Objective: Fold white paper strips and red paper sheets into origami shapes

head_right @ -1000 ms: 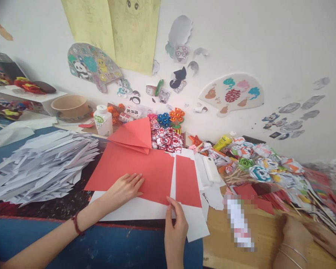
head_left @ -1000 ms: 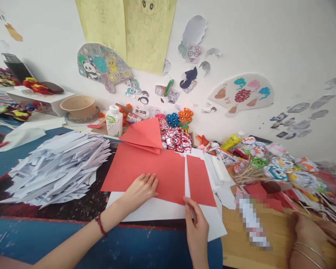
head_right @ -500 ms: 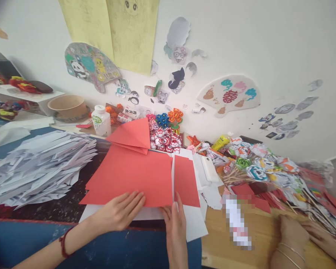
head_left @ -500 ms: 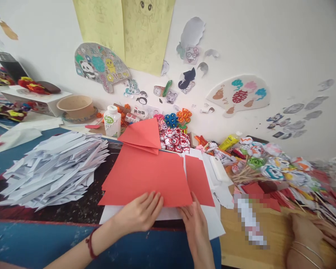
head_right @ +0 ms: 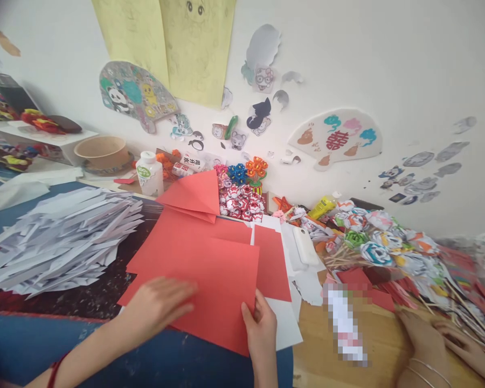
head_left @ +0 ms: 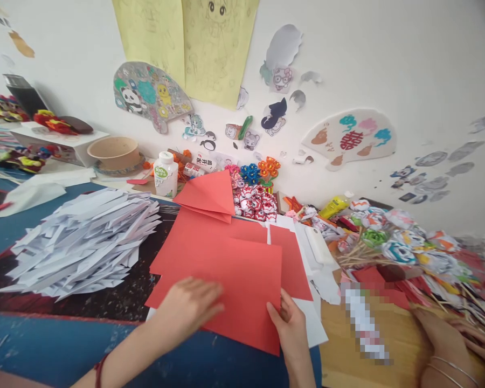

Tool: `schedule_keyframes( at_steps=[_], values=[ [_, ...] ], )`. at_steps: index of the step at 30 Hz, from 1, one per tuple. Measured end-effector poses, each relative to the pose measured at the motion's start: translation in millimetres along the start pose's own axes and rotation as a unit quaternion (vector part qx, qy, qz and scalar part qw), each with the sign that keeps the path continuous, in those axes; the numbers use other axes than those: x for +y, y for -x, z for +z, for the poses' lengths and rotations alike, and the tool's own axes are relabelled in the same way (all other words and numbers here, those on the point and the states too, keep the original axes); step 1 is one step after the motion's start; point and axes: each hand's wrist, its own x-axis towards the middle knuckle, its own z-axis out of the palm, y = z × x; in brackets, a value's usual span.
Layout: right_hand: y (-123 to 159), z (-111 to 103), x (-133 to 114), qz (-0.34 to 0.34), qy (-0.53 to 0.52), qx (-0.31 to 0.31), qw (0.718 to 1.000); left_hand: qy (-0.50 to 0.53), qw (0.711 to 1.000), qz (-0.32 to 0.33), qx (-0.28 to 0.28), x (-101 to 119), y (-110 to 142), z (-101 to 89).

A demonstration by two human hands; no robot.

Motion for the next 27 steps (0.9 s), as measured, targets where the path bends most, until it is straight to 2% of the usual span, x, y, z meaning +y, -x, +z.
schedule_keyframes(
  at_steps=[1, 3, 5, 7, 10, 11, 13, 15, 16, 17, 19, 21, 23, 25, 27],
  values=[
    [-1, -2, 1, -0.008, 0.009, 0.003, 1.000, -0.012, 0.997, -0.074, 0.015, -12, 0, -2.0],
    [-3, -7, 1, -0.014, 0.005, 0.017, 1.000, -0.024, 0.974, -0.223, 0.037, -39, -1, -4.3],
    [-7, -11, 1, -0.016, -0.013, 0.023, 1.000, 0.023, 0.943, -0.328, 0.047, -64, -3, -4.3],
    [-13, -14, -1, -0.022, -0.025, 0.025, 0.999, 0.149, 0.904, -0.398, 0.041, -83, -8, -2.6],
    [-27, -12, -7, -0.032, -0.002, 0.038, 0.999, 0.329, 0.844, -0.422, 0.030, -97, -19, -0.3],
    [-31, -9, -9, -0.049, 0.025, 0.053, 0.997, 0.338, 0.842, -0.420, 0.038, -99, -23, -0.2],
    [-36, -1, -12, -0.122, 0.118, 0.105, 0.980, 0.274, 0.867, -0.411, 0.073, -102, -33, -1.5],
    [-37, 13, -13, -0.223, 0.235, 0.138, 0.936, 0.172, 0.898, -0.389, 0.110, -104, -42, -3.8],
    [-36, 20, -11, -0.262, 0.286, 0.121, 0.914, 0.131, 0.911, -0.372, 0.121, -104, -45, -4.8],
    [-35, 27, -8, -0.285, 0.327, 0.079, 0.898, 0.100, 0.921, -0.353, 0.128, -103, -47, -5.3],
    [-32, 39, 2, -0.290, 0.375, -0.016, 0.880, 0.055, 0.941, -0.306, 0.132, -100, -49, -4.4],
    [-31, 46, 12, -0.281, 0.394, -0.051, 0.874, 0.025, 0.970, -0.218, 0.109, -95, -45, -1.4],
    [-32, 48, 19, -0.276, 0.396, -0.045, 0.875, -0.001, 0.994, -0.098, 0.054, -88, -39, 2.9],
    [-34, 47, 21, -0.268, 0.387, -0.039, 0.881, -0.024, 1.000, 0.003, -0.006, -82, -32, 7.4],
    [-37, 48, 16, -0.255, 0.366, -0.030, 0.894, -0.040, 0.997, 0.055, -0.048, -78, -27, 11.1]
  ],
)
